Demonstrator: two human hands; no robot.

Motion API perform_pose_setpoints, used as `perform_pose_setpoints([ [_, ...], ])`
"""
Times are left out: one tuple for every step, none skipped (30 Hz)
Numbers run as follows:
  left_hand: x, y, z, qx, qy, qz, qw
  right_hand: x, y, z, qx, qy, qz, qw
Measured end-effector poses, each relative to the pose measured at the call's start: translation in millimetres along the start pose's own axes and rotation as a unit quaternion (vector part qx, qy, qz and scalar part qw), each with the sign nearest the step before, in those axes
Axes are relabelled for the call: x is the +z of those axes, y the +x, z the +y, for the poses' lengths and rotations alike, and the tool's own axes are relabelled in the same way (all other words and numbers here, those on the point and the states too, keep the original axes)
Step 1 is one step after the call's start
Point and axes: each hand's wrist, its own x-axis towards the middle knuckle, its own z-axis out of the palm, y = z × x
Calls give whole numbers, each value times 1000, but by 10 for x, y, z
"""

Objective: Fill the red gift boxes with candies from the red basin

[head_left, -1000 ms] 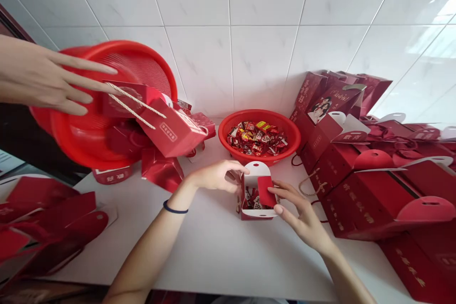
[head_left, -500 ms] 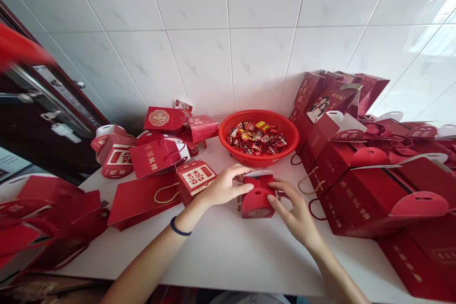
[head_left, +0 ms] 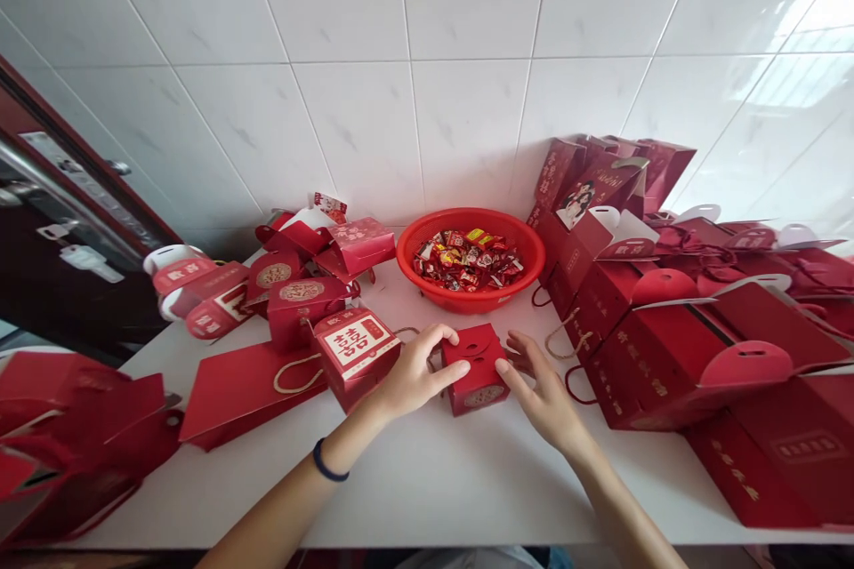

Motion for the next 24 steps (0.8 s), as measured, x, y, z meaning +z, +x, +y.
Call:
perform_pose_setpoints([
  [25,-5,-12,-7,-8,-4,1000,-6,-11,-7,14,6,-9,1000],
  [47,-8,-21,-11,-15,-8,1000,-16,-19,-16,26,9,-17,999],
  [66,-11,-29,-12,-22,-11,1000,-29,-26,-27,38,7,-23,999],
  [83,-14,-33,-10,-27,-14,999,-46,-29,-37,47,1,-27,999],
  [99,-17,-35,-7,-30,-17,999,-66,-31,-46,56,-9,-25,998],
  [112,-21,-34,-4,-34,-18,999,-87,-31,-52,65,-20,-22,997],
  [124,-27,-31,-1,-40,-18,999,-111,-31,-54,71,-32,-21,997],
  [136,-33,-26,1,-47,-20,999,-135,-31,-51,75,-42,-22,996],
  [146,-40,-20,0,-57,-23,998,-160,-32,-46,74,-49,-28,996],
  [156,-47,-11,-1,-68,-29,997,-186,-34,-37,67,-53,-34,996],
  [164,-53,-2,-3,-81,-37,996,-214,-37,-27,56,-55,-39,996],
  [172,-59,8,-4,-92,-43,995,-245,-41,-17,45,-57,-42,996],
  [180,-63,18,-3,-99,-49,994,-279,-47,-9,38,-60,-40,997],
  [187,-66,27,-1,-102,-53,993,-316,-55,-4,37,-63,-35,997],
  [195,-70,35,2,-101,-55,993,-356,-67,-5,38,-64,-25,997],
  [204,-74,42,4,-98,-57,994,-397,-85,-11,40,-61,-11,997],
  [216,-79,49,5,-95,-59,994,-436,-109,-23,40,-50,6,998],
  [230,-85,57,6,-91,-62,994,-472,-141,-40,36,-32,26,999],
  [248,-93,66,9,-88,-64,994,-501,-182,-62,30,-7,49,998],
  [270,-102,76,15,-84,-66,994,-521,-229,-86,22,19,75,997],
  [296,-112,89,22,-81,-67,994,-530,-282,-111,14,45,101,994],
  [325,-122,103,30,-79,-69,994,-528,-337,-136,6,68,127,990],
  [358,-133,120,39,-77,-69,994,-515,-393,-159,-4,88,153,984],
  [393,-144,137,47,-75,-69,994,-492,-447,-180,-14,105,177,978],
])
